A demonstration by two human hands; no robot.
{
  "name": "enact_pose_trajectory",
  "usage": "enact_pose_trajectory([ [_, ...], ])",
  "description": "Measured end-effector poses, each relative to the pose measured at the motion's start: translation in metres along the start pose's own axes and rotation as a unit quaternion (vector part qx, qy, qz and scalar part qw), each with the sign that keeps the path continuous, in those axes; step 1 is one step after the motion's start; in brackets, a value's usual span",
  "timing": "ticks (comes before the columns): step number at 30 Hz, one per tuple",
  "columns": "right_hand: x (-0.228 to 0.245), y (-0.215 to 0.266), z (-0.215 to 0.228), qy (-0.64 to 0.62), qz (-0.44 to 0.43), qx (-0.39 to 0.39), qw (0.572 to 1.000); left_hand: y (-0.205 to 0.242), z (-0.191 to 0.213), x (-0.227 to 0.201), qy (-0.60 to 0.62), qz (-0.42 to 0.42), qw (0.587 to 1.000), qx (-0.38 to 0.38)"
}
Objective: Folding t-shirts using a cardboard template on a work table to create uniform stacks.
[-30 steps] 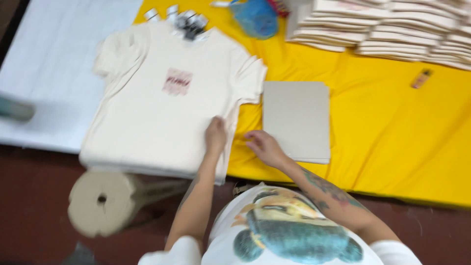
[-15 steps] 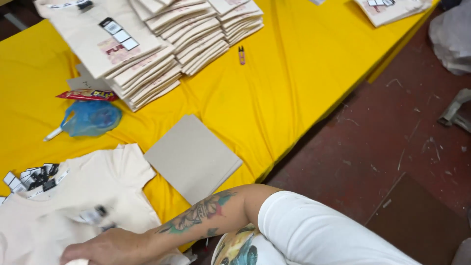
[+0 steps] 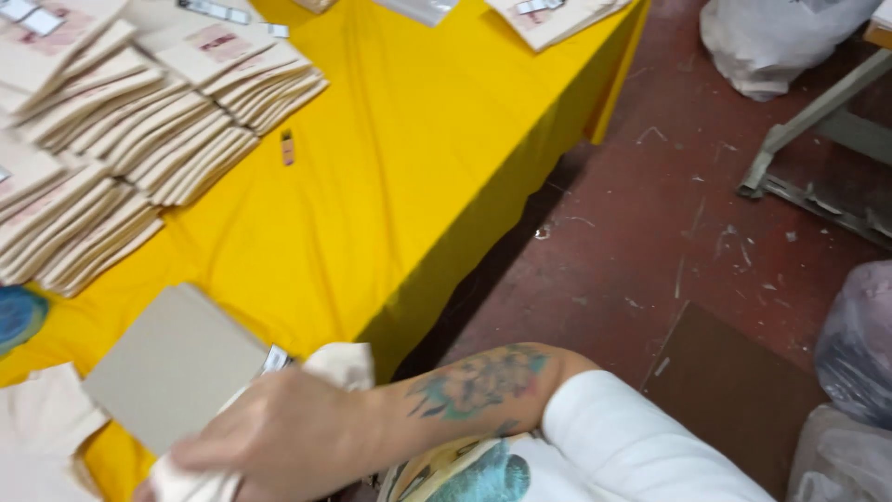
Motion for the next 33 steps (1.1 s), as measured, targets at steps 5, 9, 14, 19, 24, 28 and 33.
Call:
enact_pose_trajectory([
  [5,-0.062,0.073,0.162,0.131,-0.11,-0.079,0.982,-0.03,-0.173,-0.097,0.017,0.024,0.999,0.033],
  [9,-0.1,0.133,0.263,0.083,-0.17,-0.176,0.966,-0.039,-0.253,-0.073,-0.243,0.092,0.885,0.387],
  [14,-0.177,0.238,0.364,0.257,-0.327,0.005,0.909,-0.081,-0.296,-0.039,-0.381,-0.047,0.84,0.383],
  [19,-0.244,0.407,0.409,0.514,-0.234,-0.297,0.77,-0.072,-0.367,-0.064,-0.29,-0.464,0.826,0.139],
  [24,-0.26,0.568,0.296,0.453,-0.627,-0.016,0.633,-0.001,-0.334,0.022,-0.321,-0.301,0.774,0.455],
  [28,-0.301,0.571,0.307,0.478,-0.608,-0.169,0.611,-0.044,-0.331,-0.017,-0.228,-0.268,0.86,0.37],
  [33,-0.375,0.508,0.328,0.165,-0.509,-0.457,0.71,-0.066,-0.283,0.031,-0.117,-0.034,0.909,0.399],
])
Point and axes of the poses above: each hand's wrist, its own y-axis away from the middle knuckle, its own z-axis out of the back of the hand, x = y × z, the point moved 1 cm from there along -y, towards the middle knuckle, and after that the axes turned 11 degrees about -z, right-handed, at the moved point
